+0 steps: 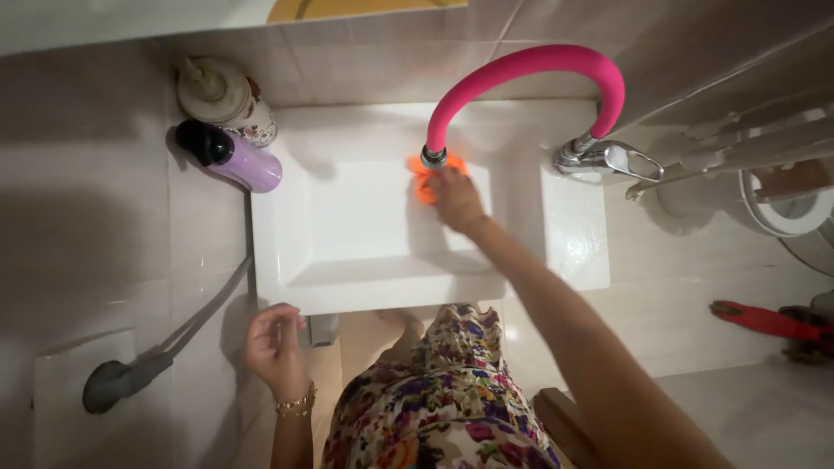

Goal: Cleaning the sink and the toilet in the bathroom using a sponge, cleaning liquid, and a toilet brush.

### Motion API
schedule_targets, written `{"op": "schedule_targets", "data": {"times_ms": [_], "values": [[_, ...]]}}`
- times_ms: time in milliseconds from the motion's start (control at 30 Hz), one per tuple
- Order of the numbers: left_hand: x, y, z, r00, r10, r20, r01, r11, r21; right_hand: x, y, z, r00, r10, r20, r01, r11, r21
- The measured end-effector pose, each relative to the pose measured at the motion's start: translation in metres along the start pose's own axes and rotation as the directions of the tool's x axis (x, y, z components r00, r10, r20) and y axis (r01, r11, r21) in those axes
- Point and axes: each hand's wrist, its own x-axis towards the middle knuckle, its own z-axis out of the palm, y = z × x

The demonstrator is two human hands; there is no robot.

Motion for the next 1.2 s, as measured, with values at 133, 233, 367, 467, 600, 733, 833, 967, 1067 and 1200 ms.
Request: {"op": "schedule_targets", "data": {"times_ms": [133, 233, 367, 467, 600, 733, 833, 967, 1067, 1200], "values": [[0.002, 0.002, 0.009, 1.0, -0.012, 0.021, 0.012, 1.0, -0.021, 0.006, 0.072, 0.002, 0.98, 0.182, 0.086, -0.194, 0.967, 0.167], [0.003, 0.005, 0.009, 0.999, -0.015, 0.042, 0.017, 0.999, -0.047, -0.024, 0.058, -0.004, 0.983, 0.182, 0.031, -0.184, 0.954, 0.236], [-0.003, -0.001, 0.003, 0.999, 0.006, 0.048, -0.005, 1.0, -0.013, -0.045, -0.007, -0.037, 0.971, -0.218, -0.094, 0.207, 0.972, -0.111], [-0.001, -0.006, 0.003, 0.999, -0.009, 0.052, 0.009, 1.0, -0.007, -0.031, -0.006, -0.033, 0.957, -0.213, -0.198, 0.197, 0.975, -0.099], [0.002, 0.006, 0.009, 0.999, -0.033, 0.042, 0.031, 0.998, 0.048, -0.011, 0.0, -0.015, 0.987, 0.095, -0.127, -0.081, 0.991, 0.111], [-0.004, 0.015, 0.004, 0.998, -0.007, 0.058, 0.004, 0.999, 0.043, 0.011, 0.016, 0.003, 0.895, 0.446, -0.023, -0.426, 0.869, 0.252], [-0.008, 0.01, -0.012, 1.0, 0.011, 0.029, -0.011, 1.0, 0.007, 0.016, 0.021, 0.01, 0.73, 0.682, -0.05, -0.535, 0.616, 0.578], [-0.021, -0.001, -0.029, 0.998, 0.009, -0.06, -0.007, 1.0, 0.026, 0.035, -0.033, 0.054, 0.784, 0.516, -0.344, -0.503, 0.854, 0.135], [-0.031, -0.003, -0.028, 0.993, -0.024, -0.113, 0.029, 0.998, 0.048, 0.069, -0.112, 0.081, 0.835, 0.512, -0.202, -0.486, 0.858, 0.167], [-0.037, -0.009, -0.02, 0.985, -0.08, -0.151, 0.087, 0.995, 0.042, 0.096, -0.201, 0.104, 0.949, 0.266, -0.169, -0.203, 0.927, 0.316]]}}
